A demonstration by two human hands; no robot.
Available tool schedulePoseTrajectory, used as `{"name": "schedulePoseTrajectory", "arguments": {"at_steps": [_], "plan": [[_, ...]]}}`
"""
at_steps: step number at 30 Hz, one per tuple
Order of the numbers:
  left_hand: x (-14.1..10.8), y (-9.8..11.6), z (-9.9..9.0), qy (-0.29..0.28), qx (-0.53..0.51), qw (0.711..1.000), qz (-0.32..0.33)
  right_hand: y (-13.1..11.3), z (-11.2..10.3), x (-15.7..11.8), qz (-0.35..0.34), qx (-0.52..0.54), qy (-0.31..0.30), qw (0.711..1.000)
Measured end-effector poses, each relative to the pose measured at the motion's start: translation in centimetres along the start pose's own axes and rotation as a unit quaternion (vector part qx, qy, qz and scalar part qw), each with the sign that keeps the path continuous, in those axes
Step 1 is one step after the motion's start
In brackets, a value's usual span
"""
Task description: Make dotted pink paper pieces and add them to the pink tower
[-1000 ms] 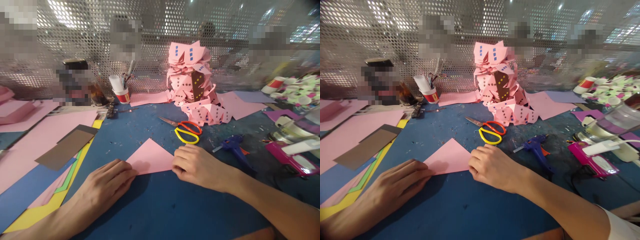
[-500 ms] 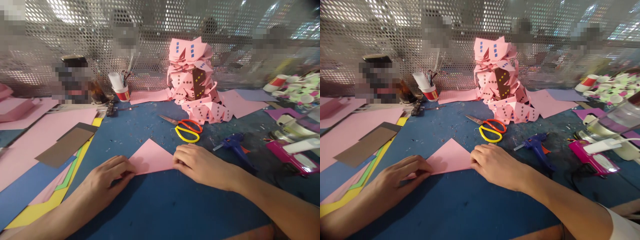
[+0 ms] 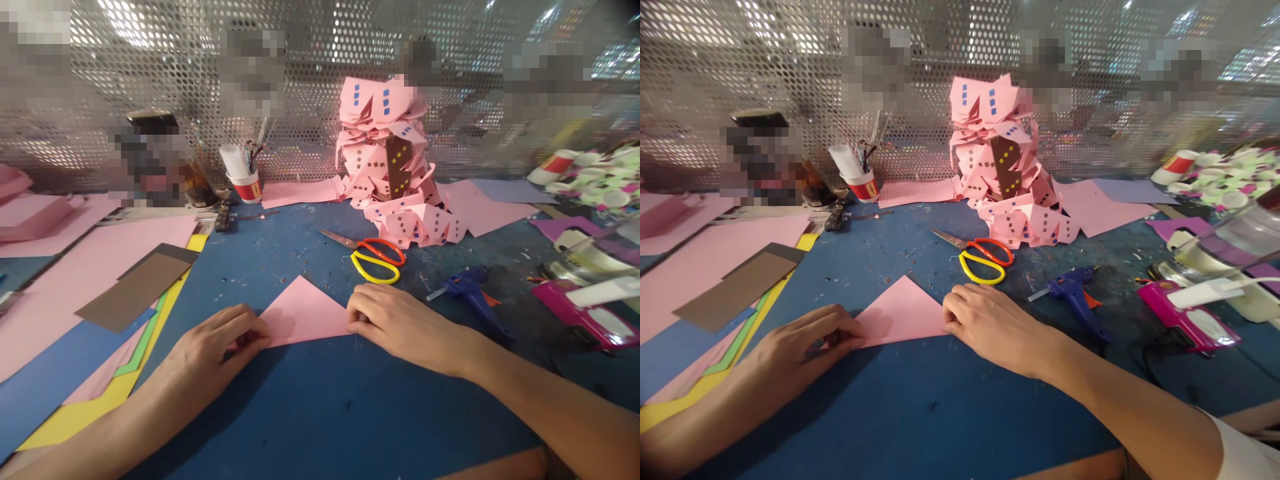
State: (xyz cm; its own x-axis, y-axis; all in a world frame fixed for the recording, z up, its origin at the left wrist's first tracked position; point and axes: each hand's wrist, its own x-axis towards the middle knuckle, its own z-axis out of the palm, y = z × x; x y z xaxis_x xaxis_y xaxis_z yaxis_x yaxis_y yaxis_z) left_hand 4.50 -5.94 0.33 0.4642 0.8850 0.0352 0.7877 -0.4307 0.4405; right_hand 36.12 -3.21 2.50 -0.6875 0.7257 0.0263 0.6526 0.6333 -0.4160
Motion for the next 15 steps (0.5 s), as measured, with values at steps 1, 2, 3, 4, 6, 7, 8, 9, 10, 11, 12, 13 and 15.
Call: {"name": "schedulePoseTrajectory", "arguments": {"at_steps": [1, 2, 3, 4, 6, 7, 8, 9, 10, 11, 12, 13, 15], "plan": [[0.0, -0.1, 0.0, -0.001, 0.000, 1.000, -0.001, 0.1, 0.0, 0.0, -0.002, 0.002, -0.002, 1.000], [0.0, -0.1, -0.1, -0.002, -0.001, 1.000, -0.002, 0.2, 0.0, 0.0, -0.004, 0.007, -0.003, 1.000], [0.0, -0.2, -0.1, 0.000, -0.002, 1.000, -0.001, 0.3, 0.0, -0.1, -0.008, 0.013, -0.004, 1.000], [0.0, -0.2, -0.2, 0.000, -0.005, 1.000, 0.001, 0.3, 0.0, -0.1, -0.015, 0.018, -0.004, 1.000], [-0.1, -0.1, -0.2, 0.006, -0.012, 1.000, 0.016, 0.3, 0.0, -0.1, -0.035, 0.017, -0.004, 0.999], [-0.2, 0.0, -0.2, 0.012, -0.013, 0.999, 0.033, 0.3, -0.1, -0.2, -0.048, 0.011, -0.003, 0.999], [-0.3, 0.0, -0.2, 0.021, -0.008, 0.998, 0.053, 0.2, -0.1, -0.2, -0.059, 0.003, -0.001, 0.998], [-0.5, 0.1, -0.2, 0.028, 0.001, 0.997, 0.075, 0.1, -0.2, -0.2, -0.070, -0.005, 0.001, 0.998], [-0.6, 0.1, -0.1, 0.033, 0.014, 0.995, 0.095, 0.0, -0.2, -0.2, -0.078, -0.010, 0.005, 0.997], [-0.8, 0.2, 0.0, 0.038, 0.027, 0.993, 0.111, -0.1, -0.2, -0.2, -0.084, -0.014, 0.008, 0.996], [-0.9, 0.1, 0.0, 0.042, 0.037, 0.991, 0.124, -0.1, -0.2, -0.2, -0.088, -0.014, 0.011, 0.996], [-1.0, 0.1, 0.1, 0.042, 0.043, 0.990, 0.131, -0.2, -0.2, -0.2, -0.090, -0.013, 0.013, 0.996], [-1.2, 0.1, 0.3, 0.047, 0.052, 0.987, 0.142, -0.2, -0.1, -0.2, -0.088, -0.005, 0.012, 0.996]]}}
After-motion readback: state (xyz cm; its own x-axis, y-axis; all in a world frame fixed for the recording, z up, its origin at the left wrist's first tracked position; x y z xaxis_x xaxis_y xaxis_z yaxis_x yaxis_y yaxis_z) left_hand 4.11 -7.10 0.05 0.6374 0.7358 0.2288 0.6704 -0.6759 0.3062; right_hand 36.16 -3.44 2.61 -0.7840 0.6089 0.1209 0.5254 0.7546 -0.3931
